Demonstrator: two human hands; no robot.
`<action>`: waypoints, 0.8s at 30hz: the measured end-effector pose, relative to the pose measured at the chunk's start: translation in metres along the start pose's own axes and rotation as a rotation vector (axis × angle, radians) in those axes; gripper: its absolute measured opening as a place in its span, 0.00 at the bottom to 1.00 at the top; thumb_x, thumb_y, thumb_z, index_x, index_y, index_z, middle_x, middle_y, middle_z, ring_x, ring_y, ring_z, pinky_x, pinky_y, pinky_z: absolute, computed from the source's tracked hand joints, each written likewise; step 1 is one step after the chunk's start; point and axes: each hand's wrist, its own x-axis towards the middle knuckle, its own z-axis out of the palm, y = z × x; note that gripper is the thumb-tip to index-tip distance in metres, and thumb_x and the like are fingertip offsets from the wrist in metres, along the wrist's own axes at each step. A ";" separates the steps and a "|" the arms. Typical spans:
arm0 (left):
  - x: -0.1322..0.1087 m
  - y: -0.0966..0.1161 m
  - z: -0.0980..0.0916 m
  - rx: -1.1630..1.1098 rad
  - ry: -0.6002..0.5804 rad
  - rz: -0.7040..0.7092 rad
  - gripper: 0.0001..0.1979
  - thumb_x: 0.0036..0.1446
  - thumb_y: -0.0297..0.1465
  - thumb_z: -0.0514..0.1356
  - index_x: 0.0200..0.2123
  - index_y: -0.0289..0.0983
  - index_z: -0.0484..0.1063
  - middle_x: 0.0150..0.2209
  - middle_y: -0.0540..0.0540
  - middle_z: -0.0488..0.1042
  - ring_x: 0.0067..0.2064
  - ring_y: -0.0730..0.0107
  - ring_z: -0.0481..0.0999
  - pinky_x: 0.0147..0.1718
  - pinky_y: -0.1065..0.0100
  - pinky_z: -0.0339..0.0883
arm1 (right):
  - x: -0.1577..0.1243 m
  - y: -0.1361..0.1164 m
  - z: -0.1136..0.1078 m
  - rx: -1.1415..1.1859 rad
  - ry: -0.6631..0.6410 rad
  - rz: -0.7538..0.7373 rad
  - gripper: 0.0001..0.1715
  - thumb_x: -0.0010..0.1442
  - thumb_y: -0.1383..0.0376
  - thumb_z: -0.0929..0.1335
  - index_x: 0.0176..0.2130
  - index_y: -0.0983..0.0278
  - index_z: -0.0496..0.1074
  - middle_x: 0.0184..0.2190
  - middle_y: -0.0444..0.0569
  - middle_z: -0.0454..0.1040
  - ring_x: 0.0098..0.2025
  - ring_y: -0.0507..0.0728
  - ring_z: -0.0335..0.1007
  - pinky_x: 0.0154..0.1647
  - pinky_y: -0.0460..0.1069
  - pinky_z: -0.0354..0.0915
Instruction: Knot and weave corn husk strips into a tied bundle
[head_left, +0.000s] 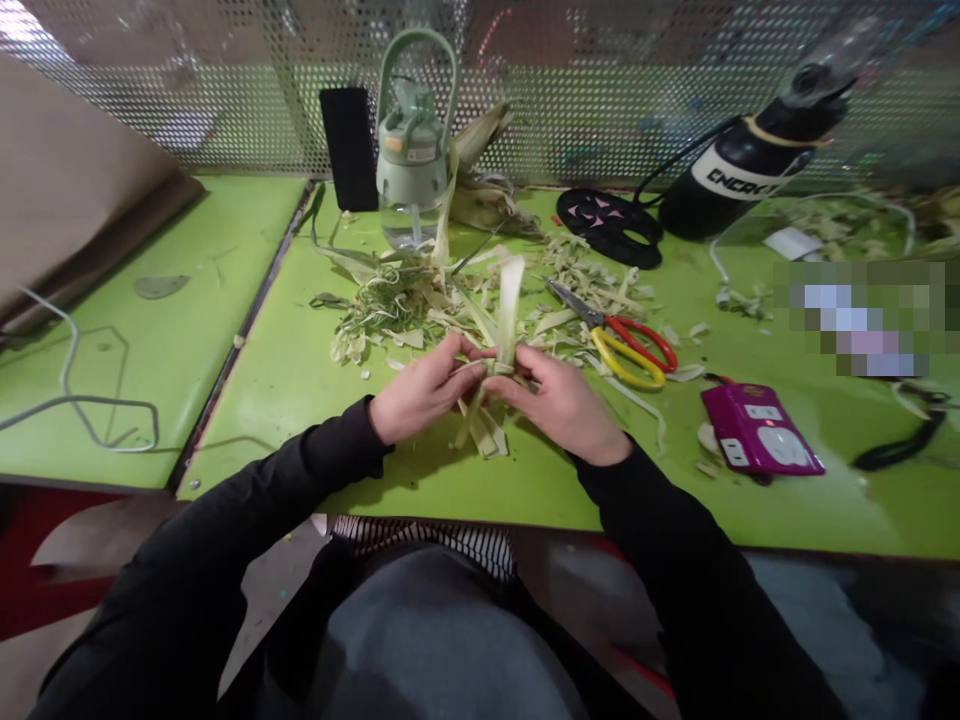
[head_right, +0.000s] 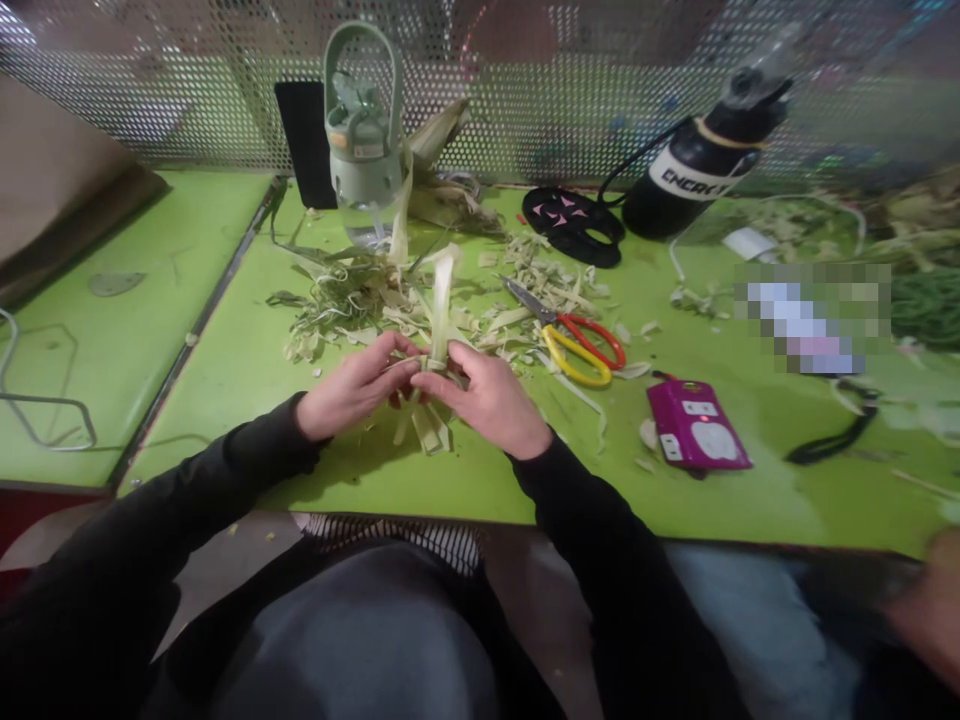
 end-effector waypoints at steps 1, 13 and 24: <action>-0.001 0.001 -0.001 0.094 0.014 0.021 0.10 0.65 0.37 0.55 0.36 0.37 0.62 0.24 0.53 0.72 0.23 0.78 0.66 0.27 0.72 0.62 | 0.000 0.001 0.001 0.011 0.020 -0.009 0.26 0.55 0.44 0.71 0.38 0.63 0.76 0.29 0.46 0.78 0.32 0.55 0.74 0.30 0.48 0.66; -0.005 0.021 -0.017 0.256 -0.191 0.115 0.15 0.65 0.39 0.54 0.29 0.36 0.64 0.23 0.52 0.71 0.23 0.80 0.65 0.26 0.73 0.58 | -0.004 -0.003 0.008 0.486 -0.011 0.020 0.09 0.56 0.60 0.72 0.37 0.60 0.72 0.29 0.40 0.71 0.27 0.49 0.65 0.31 0.47 0.65; 0.000 0.020 -0.039 0.400 -0.092 0.165 0.14 0.64 0.40 0.55 0.34 0.35 0.71 0.32 0.47 0.76 0.33 0.72 0.74 0.37 0.69 0.67 | -0.006 -0.005 -0.003 0.538 -0.048 0.050 0.10 0.57 0.62 0.71 0.40 0.61 0.70 0.31 0.42 0.75 0.34 0.52 0.73 0.35 0.48 0.68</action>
